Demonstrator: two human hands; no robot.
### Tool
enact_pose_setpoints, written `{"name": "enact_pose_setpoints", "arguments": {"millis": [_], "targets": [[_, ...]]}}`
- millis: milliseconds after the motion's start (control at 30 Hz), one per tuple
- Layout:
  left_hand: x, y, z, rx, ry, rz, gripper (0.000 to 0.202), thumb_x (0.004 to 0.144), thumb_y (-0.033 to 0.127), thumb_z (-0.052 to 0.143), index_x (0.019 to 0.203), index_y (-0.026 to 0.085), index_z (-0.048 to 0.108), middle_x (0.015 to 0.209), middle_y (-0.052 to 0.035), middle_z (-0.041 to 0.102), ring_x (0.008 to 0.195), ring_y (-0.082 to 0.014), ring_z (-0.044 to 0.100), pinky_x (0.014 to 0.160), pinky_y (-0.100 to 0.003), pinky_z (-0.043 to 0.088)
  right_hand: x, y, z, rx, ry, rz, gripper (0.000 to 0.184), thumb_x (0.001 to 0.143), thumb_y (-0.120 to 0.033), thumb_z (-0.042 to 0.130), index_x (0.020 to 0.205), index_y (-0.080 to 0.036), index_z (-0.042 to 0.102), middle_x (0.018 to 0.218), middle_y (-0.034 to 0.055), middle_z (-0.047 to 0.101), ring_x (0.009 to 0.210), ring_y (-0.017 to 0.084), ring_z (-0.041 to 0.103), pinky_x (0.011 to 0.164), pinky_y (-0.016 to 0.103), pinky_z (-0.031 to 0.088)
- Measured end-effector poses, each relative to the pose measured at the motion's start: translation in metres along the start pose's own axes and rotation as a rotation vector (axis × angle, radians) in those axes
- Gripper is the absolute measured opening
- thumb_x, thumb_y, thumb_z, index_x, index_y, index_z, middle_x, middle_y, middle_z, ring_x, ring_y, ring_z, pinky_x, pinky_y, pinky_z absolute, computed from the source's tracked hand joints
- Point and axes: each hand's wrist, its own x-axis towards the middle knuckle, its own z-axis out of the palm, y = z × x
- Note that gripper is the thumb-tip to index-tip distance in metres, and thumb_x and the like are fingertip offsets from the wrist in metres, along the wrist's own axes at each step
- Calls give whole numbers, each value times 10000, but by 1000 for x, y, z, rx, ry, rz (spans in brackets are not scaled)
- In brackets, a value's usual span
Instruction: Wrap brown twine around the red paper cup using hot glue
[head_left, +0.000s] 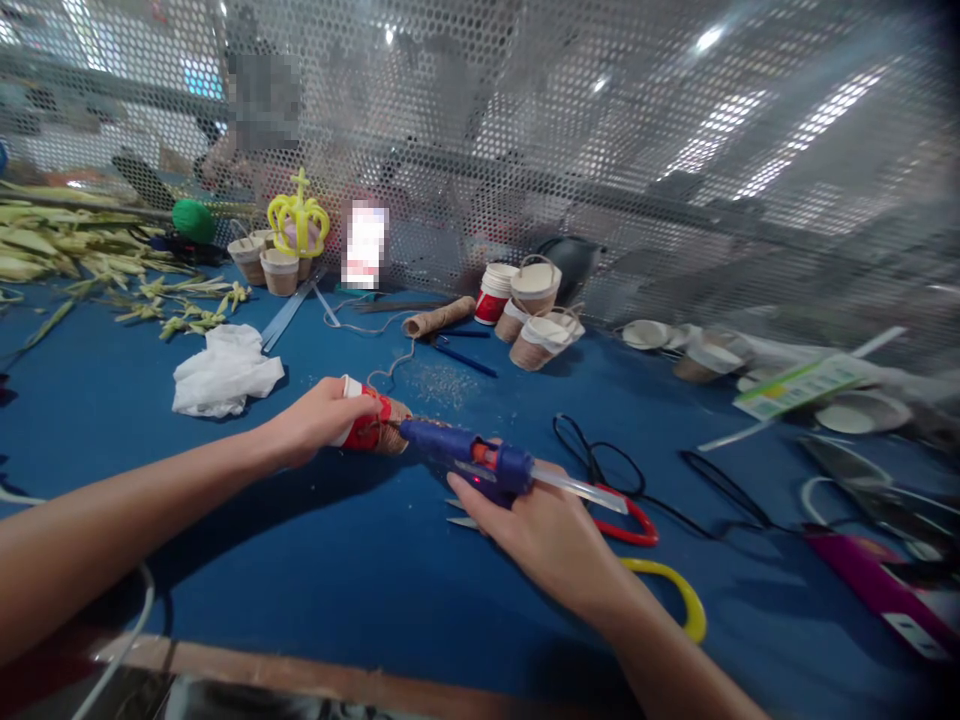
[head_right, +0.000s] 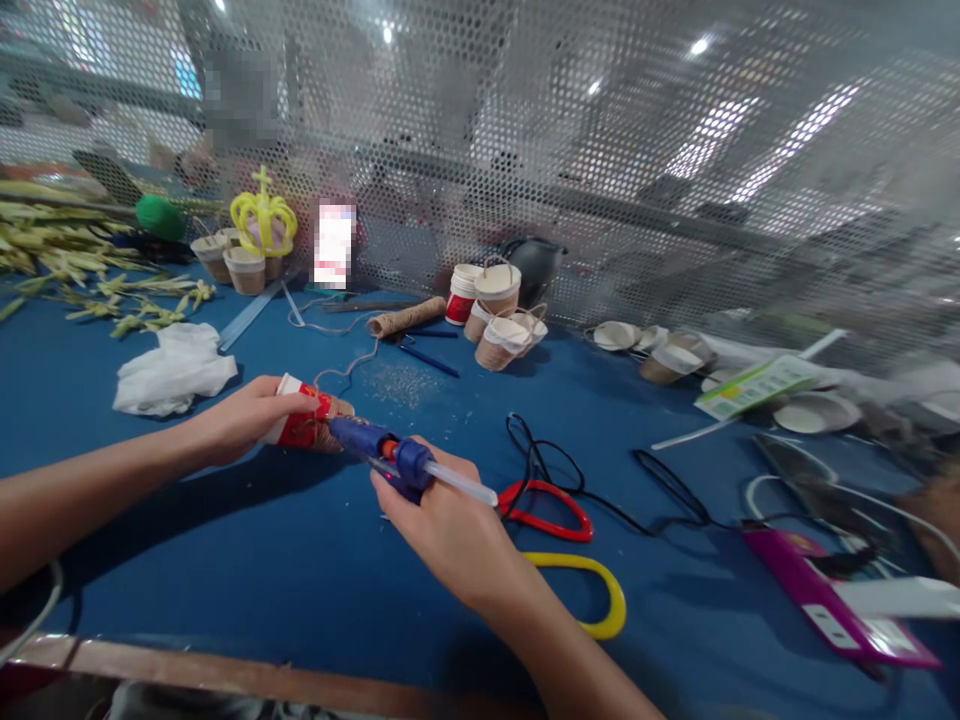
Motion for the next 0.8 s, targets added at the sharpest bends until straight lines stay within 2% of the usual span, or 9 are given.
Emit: {"name": "enact_pose_setpoints", "arguments": {"millis": [233,400,633,800], "targets": [[0,2,2,-26,38,-28,202,605,202,559,738,115,684,673,-60,694,624,-163,623,633,-262,473,-6,9,6,51,-17,-35,92,757,-255,496,688,-204,527,653,11,600,593,152,559,505,246,422],[2,0,0,-49,-25,-18,222,614,200,553,772,127,691,698,-56,697,652,-167,630,659,-267,475,-6,8,5,47,1,-54,100,765,-218,473,690,-205,537,612,2,579,528,130,528,486,239,407],[2,1,1,-52,-39,1,225,610,194,561,772,111,694,730,-73,698,636,-163,625,646,-266,478,-8,10,6,24,-14,-44,90,771,-229,489,688,-198,506,639,-1,581,584,134,551,507,234,413],[-1,-1,2,55,-13,45,274,631,258,570,821,101,690,759,-87,696,695,-187,623,624,-260,468,-4,10,6,6,32,-27,107,748,-255,505,657,-199,517,625,14,598,574,149,557,471,239,413]]}}
